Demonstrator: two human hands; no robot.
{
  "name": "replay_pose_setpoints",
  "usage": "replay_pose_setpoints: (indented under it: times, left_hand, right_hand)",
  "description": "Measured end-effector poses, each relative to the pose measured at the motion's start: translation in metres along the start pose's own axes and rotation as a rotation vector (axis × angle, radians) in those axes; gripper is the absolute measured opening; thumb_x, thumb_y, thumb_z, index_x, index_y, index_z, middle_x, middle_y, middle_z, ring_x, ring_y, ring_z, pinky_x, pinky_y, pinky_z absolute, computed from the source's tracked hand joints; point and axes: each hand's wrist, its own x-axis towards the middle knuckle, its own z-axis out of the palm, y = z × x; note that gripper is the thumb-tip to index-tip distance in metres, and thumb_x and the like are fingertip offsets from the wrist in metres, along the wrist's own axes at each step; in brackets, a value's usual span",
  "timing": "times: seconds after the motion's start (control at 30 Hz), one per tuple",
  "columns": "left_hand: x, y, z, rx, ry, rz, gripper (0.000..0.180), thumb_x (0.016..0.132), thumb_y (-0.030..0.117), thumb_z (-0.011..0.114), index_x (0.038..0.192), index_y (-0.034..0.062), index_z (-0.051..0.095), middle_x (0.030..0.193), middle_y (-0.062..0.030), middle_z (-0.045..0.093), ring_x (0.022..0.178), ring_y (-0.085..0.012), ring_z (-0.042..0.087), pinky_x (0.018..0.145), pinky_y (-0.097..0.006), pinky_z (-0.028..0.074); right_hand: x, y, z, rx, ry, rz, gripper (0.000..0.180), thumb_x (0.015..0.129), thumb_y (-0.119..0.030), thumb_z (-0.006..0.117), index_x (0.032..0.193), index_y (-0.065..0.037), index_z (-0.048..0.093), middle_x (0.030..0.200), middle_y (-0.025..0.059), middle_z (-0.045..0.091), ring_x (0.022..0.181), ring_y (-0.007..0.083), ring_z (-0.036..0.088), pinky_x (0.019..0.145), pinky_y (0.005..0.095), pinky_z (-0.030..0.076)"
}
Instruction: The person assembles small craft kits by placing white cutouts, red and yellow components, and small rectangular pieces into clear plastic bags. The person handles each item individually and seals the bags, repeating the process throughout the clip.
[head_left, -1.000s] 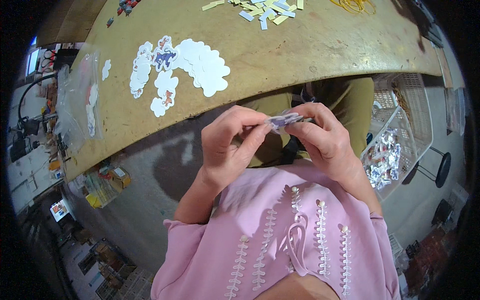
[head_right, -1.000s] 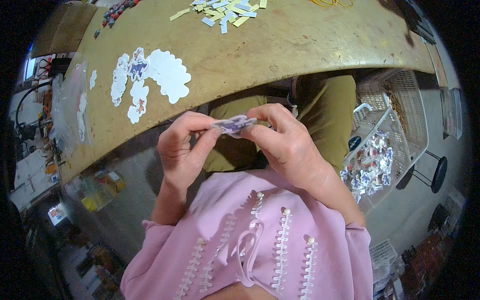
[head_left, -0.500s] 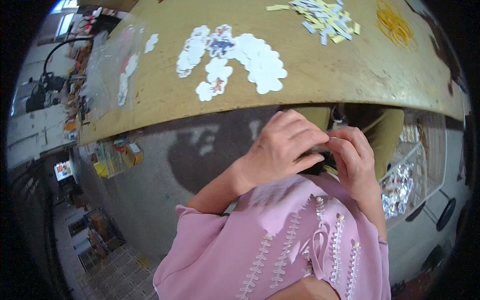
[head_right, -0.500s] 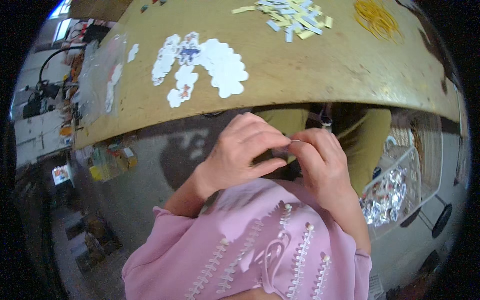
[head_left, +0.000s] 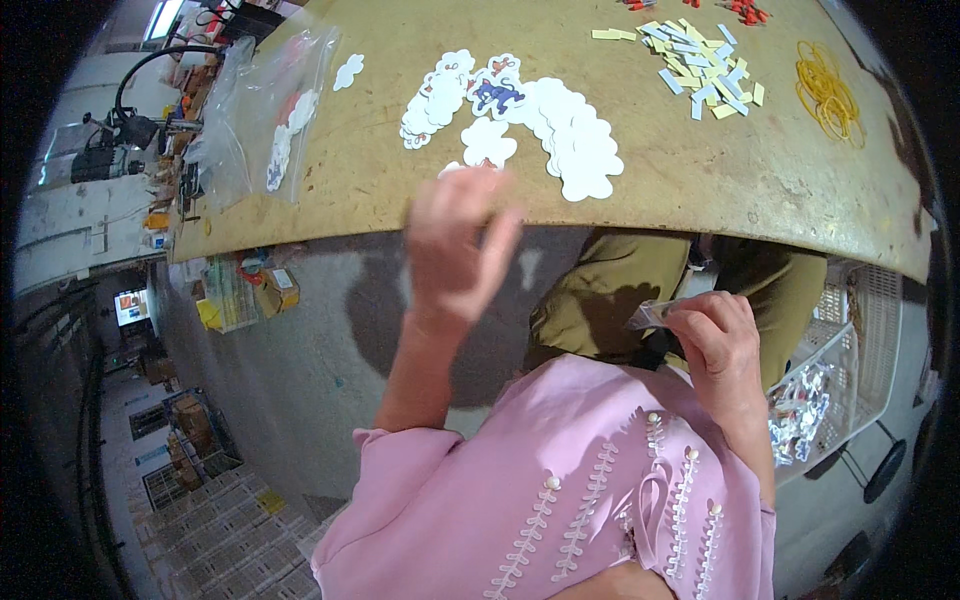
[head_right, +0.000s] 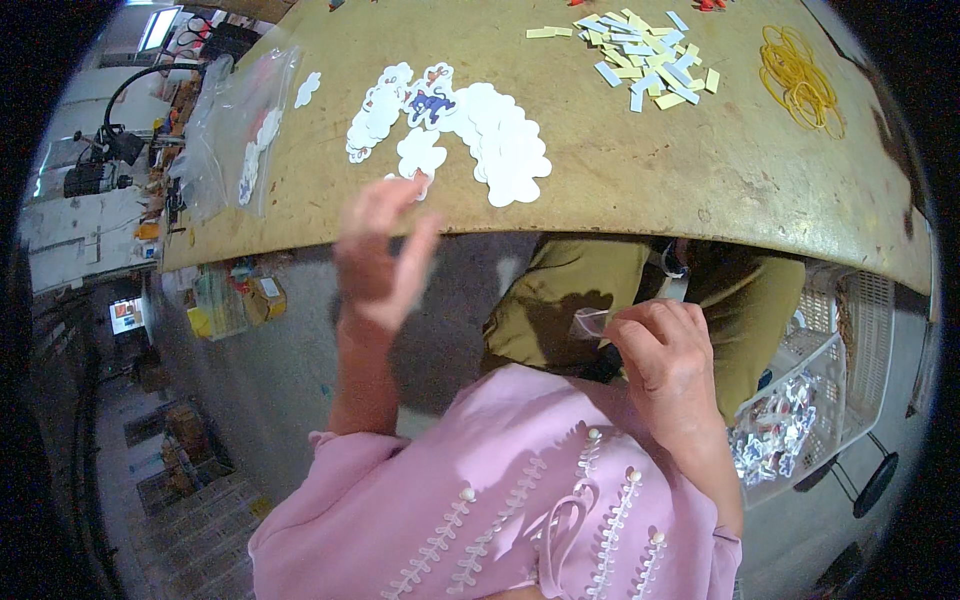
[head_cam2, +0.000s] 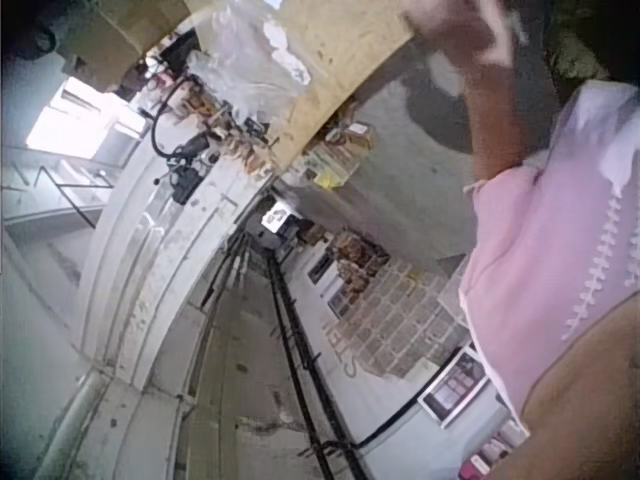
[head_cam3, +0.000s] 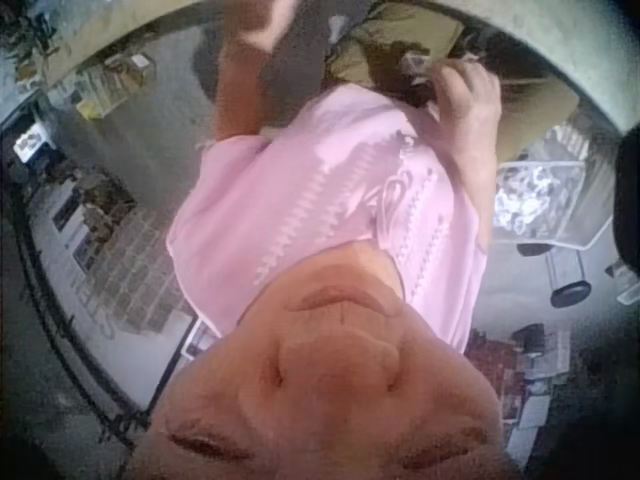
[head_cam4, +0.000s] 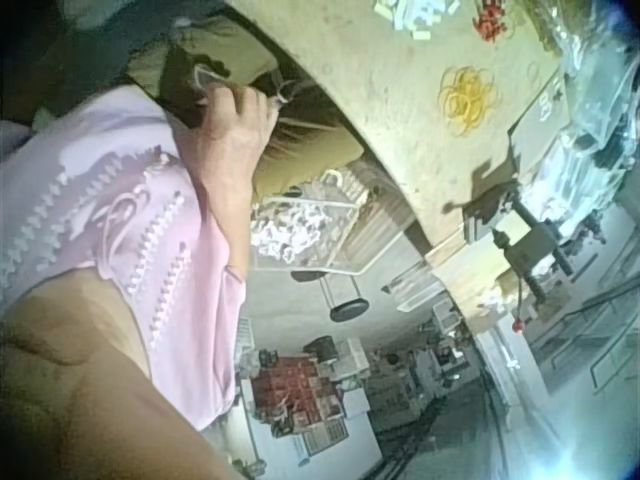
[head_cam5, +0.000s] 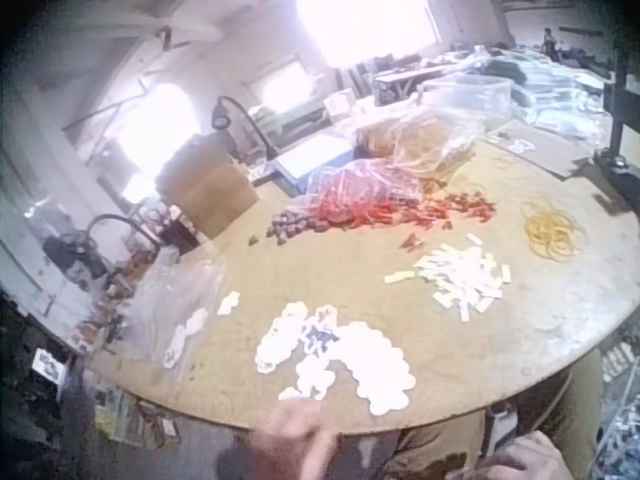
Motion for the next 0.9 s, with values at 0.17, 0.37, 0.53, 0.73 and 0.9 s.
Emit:
replay_pose_setpoints:
  times: [0.17, 0.37, 0.53, 0.73, 0.9]
  left_hand:
    - [-0.007, -0.028, -0.007, 0.112, -0.058, -0.145, 0.048, 0.074, 0.015, 0.094, 0.119, 0.0110, 0.077, 0.117, -0.0087, 0.071, 0.109, -0.0301, 0.065, 0.094, -0.043, 0.053]
    - [-0.013, -0.023, -0.005, 0.050, -0.084, -0.078, 0.049, 0.071, 0.015, 0.097, 0.116, 0.0132, 0.077, 0.118, -0.0086, 0.071, 0.107, -0.0299, 0.067, 0.091, -0.041, 0.054]
    - [-0.014, -0.025, -0.006, -0.010, -0.048, -0.034, 0.033, 0.077, 0.011, 0.092, 0.107, 0.0119, 0.078, 0.110, -0.0063, 0.074, 0.100, -0.0276, 0.068, 0.086, -0.039, 0.055]
    - [-0.010, -0.028, -0.002, -0.054, 0.028, -0.065, 0.014, 0.085, 0.001, 0.082, 0.096, 0.0053, 0.076, 0.097, -0.0100, 0.075, 0.089, -0.0261, 0.071, 0.079, -0.038, 0.056]
    - [-0.009, -0.028, 0.002, -0.089, 0.042, -0.194, 0.009, 0.088, 0.000, 0.078, 0.096, 0.0039, 0.075, 0.095, -0.0111, 0.075, 0.082, -0.0266, 0.073, 0.072, -0.036, 0.057]
  right_hand:
    - [-0.001, -0.002, -0.003, 0.027, -0.023, 0.041, 0.021, 0.079, 0.003, 0.076, 0.098, -0.005, 0.073, 0.098, 0.0088, 0.070, 0.093, 0.0303, 0.067, 0.083, 0.0412, 0.051]
    - [-0.002, 0.001, 0.005, 0.061, 0.021, 0.071, 0.021, 0.080, 0.005, 0.074, 0.100, -0.003, 0.071, 0.101, 0.0121, 0.069, 0.093, 0.0333, 0.068, 0.080, 0.0428, 0.053]
    - [0.000, 0.003, 0.007, 0.064, 0.040, 0.028, 0.022, 0.079, 0.005, 0.074, 0.100, -0.002, 0.071, 0.102, 0.0134, 0.069, 0.091, 0.0344, 0.068, 0.078, 0.0430, 0.055]
    - [0.001, 0.005, 0.009, 0.050, 0.051, -0.036, 0.024, 0.077, 0.004, 0.073, 0.100, -0.002, 0.071, 0.105, 0.0142, 0.070, 0.096, 0.0340, 0.070, 0.082, 0.0422, 0.057]
    - [0.004, 0.001, 0.008, 0.028, 0.057, -0.095, 0.025, 0.076, 0.003, 0.074, 0.100, -0.002, 0.071, 0.105, 0.0142, 0.070, 0.097, 0.0341, 0.070, 0.082, 0.0436, 0.057]
